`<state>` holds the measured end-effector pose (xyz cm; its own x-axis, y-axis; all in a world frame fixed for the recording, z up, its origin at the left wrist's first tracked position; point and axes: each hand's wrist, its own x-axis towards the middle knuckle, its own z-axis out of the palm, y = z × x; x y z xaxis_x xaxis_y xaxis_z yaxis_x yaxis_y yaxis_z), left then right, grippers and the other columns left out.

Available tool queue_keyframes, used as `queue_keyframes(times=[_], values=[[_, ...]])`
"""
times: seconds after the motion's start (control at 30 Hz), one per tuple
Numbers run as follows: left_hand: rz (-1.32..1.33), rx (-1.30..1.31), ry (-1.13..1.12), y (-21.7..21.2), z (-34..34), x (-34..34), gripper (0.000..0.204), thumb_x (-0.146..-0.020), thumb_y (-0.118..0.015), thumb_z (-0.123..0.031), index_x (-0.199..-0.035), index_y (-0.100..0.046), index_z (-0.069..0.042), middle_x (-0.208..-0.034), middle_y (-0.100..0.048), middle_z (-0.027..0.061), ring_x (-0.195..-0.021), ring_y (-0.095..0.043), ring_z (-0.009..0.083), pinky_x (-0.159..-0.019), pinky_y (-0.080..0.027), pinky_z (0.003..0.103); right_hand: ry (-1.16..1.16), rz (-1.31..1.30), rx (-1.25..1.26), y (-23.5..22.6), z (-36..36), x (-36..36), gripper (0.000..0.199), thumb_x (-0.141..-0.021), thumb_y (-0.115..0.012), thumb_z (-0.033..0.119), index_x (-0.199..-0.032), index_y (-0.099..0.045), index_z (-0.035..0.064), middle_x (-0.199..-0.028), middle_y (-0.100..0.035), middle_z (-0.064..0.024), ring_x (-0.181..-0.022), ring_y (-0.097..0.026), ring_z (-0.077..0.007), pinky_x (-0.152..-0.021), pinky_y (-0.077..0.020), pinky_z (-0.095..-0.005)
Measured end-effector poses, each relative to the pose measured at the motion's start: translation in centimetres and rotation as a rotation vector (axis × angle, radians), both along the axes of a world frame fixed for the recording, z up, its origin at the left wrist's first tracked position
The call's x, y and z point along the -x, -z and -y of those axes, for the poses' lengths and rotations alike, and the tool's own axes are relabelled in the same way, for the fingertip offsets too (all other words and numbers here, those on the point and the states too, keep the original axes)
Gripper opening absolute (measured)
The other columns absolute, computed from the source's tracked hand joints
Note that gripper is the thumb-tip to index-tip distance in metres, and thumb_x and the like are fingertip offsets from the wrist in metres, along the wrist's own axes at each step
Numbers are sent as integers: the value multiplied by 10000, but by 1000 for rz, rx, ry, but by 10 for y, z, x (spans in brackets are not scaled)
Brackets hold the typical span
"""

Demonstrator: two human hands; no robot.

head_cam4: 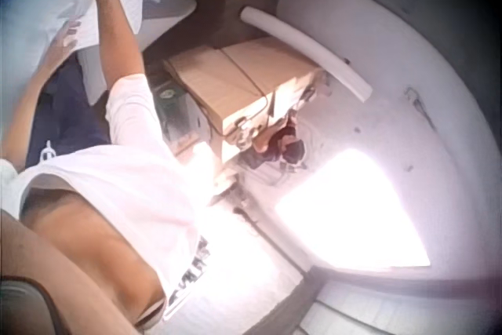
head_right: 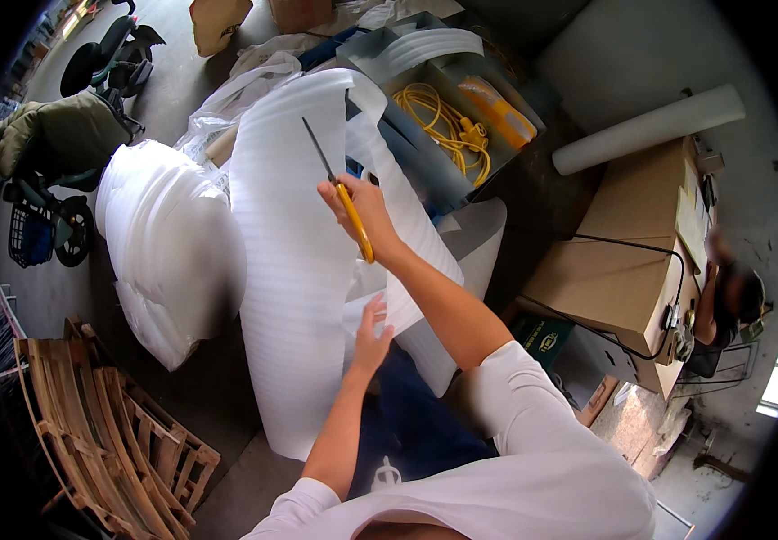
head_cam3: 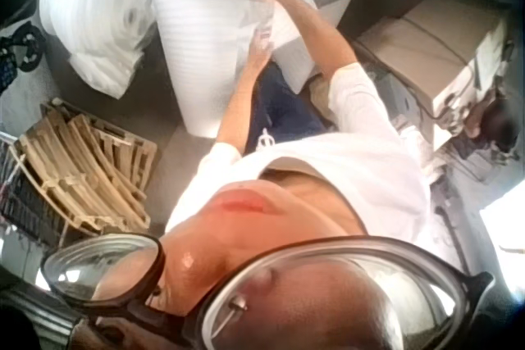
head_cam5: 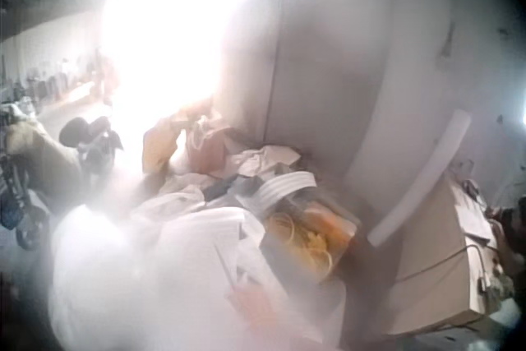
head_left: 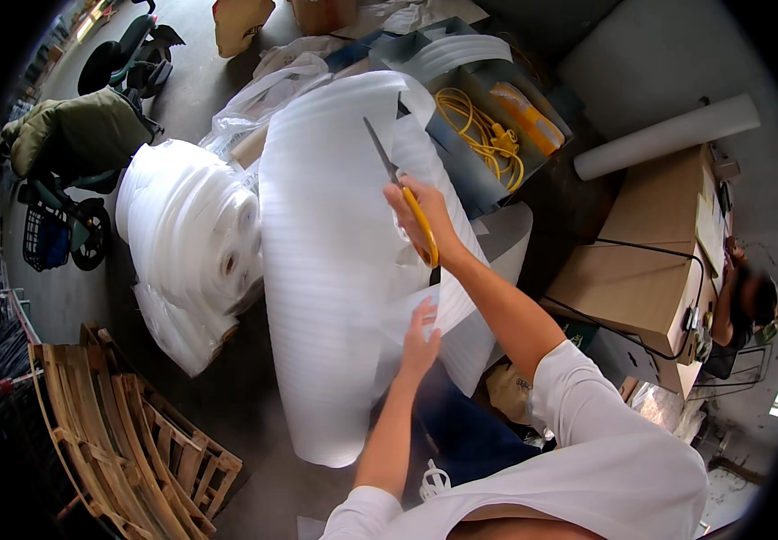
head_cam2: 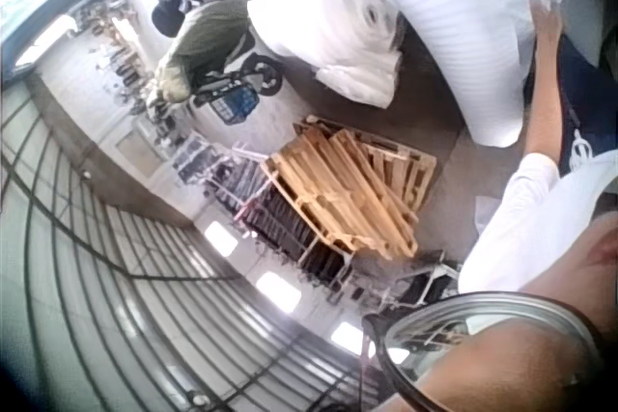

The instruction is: The person tears a sheet of white foam from a large roll and places it on a work surface. They then use yellow-handled scissors to cut the foam sheet into smaller pieces. The person folds the cut pieces and stacks them on the table.

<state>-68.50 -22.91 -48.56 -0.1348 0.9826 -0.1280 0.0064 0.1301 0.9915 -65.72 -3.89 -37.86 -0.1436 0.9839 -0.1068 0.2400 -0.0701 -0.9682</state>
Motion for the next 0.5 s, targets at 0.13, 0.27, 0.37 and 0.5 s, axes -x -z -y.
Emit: queue_keyframes(times=[0.13,0.27,0.37,0.5], values=[[56,86,-182,32,-41,88,240,-728,-353,118,-855,-529,18,-765,-544,87,-613,-520,116,-608,-453,222,-19,-34,330,17,24,-28,445,-829,-476,468,-745,-519,33,-547,-491,-32,-489,-510,-98,-433,-407,-222],[-545,285,-127,5,-105,109,217,-741,-548,-56,-955,-558,-82,-1144,-444,181,-1027,-466,278,-843,-389,365,135,-129,526,64,42,-62,323,-849,-491,331,-728,-468,33,-477,-450,-18,-349,-396,-74,-332,-333,-200],[-854,152,142,58,-125,88,306,-714,-613,-122,-1015,-558,-138,-1323,-230,191,-1222,-230,362,-966,-252,461,196,-220,647,116,55,-97,216,-836,-506,223,-781,-476,15,-502,-467,-35,-372,-427,-86,-353,-382,-217],[-1048,-32,371,71,-173,30,357,-692,-643,-150,-1039,-562,-166,-1378,-117,205,-1278,-56,390,-983,-129,564,257,-226,742,144,72,-131,164,-826,-509,143,-910,-466,9,-563,-490,-44,-424,-464,-99,-389,-420,-230]])
